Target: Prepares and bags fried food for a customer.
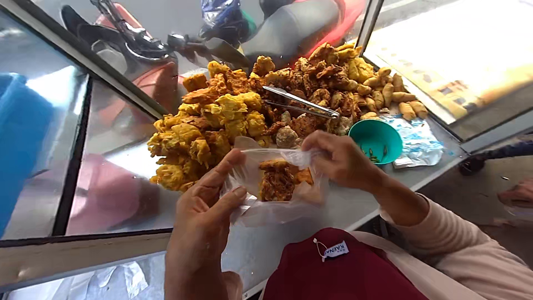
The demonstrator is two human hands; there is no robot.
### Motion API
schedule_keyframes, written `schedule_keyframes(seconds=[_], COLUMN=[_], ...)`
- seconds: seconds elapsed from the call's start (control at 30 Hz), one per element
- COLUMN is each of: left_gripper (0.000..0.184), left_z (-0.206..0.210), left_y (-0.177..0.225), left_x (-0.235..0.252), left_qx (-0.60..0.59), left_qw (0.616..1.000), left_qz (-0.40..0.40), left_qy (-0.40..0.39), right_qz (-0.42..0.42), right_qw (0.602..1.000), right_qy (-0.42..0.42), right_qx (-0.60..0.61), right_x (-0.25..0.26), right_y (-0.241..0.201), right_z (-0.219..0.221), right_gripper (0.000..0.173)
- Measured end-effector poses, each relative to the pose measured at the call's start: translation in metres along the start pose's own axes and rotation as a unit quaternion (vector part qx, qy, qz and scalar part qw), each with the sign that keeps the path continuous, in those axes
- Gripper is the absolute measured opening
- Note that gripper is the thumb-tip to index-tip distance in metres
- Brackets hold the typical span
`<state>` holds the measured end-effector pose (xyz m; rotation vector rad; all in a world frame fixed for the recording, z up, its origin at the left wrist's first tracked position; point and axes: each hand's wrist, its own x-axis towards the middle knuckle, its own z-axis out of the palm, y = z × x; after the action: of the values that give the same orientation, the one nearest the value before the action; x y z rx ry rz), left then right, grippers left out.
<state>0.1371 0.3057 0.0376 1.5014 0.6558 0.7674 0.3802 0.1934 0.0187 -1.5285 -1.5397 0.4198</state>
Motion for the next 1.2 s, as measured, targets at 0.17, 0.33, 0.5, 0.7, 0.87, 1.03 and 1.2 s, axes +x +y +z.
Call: schedule_keyframes(seconds=[0.17,0.33,0.5,0.7,0.87,1.03,1.2], left_gripper=[0.053,0.054,0.056,0.056,0.055,0.056,0.056], left_z=[-0.004,-0.005,0.004,0.002,0.004,0.006,0.008], left_y=[-0.003,-0.006,-0.005,-0.008,-0.009,-0.008,-0.008], left_x=[-0.011,-0.015,-0.014,-0.016,-0.015,-0.013,-0.013], left_qx=[-0.017,-0.028,-0.026,-0.028,-0.027,-0.029,-0.023], left_qw=[0.998,0.999,0.999,0.999,0.999,0.999,1.0], left_qz=[0.04,0.016,0.011,0.011,0.016,0.022,0.019], left_qy=[-0.041,-0.029,-0.028,-0.016,-0.004,-0.001,0.001], right_qz=[0.113,0.384,0.439,0.346,0.362,0.334,0.345], right_qw=[0.987,0.864,0.804,0.876,0.874,0.879,0.877], right_qy=[0.045,-0.164,-0.263,-0.285,-0.265,-0.248,-0.294], right_qx=[-0.103,-0.28,-0.303,-0.178,-0.189,-0.235,-0.157], right_x=[-0.017,-0.038,-0.025,-0.025,-0.048,-0.052,-0.043], right_y=[0.029,0.09,0.123,0.101,0.11,0.111,0.121], right_z=[-0.096,-0.112,-0.079,-0.084,-0.073,-0.052,-0.058], right_gripper=[0.033,0.032,0.063,0.054,0.086,0.042,0.039])
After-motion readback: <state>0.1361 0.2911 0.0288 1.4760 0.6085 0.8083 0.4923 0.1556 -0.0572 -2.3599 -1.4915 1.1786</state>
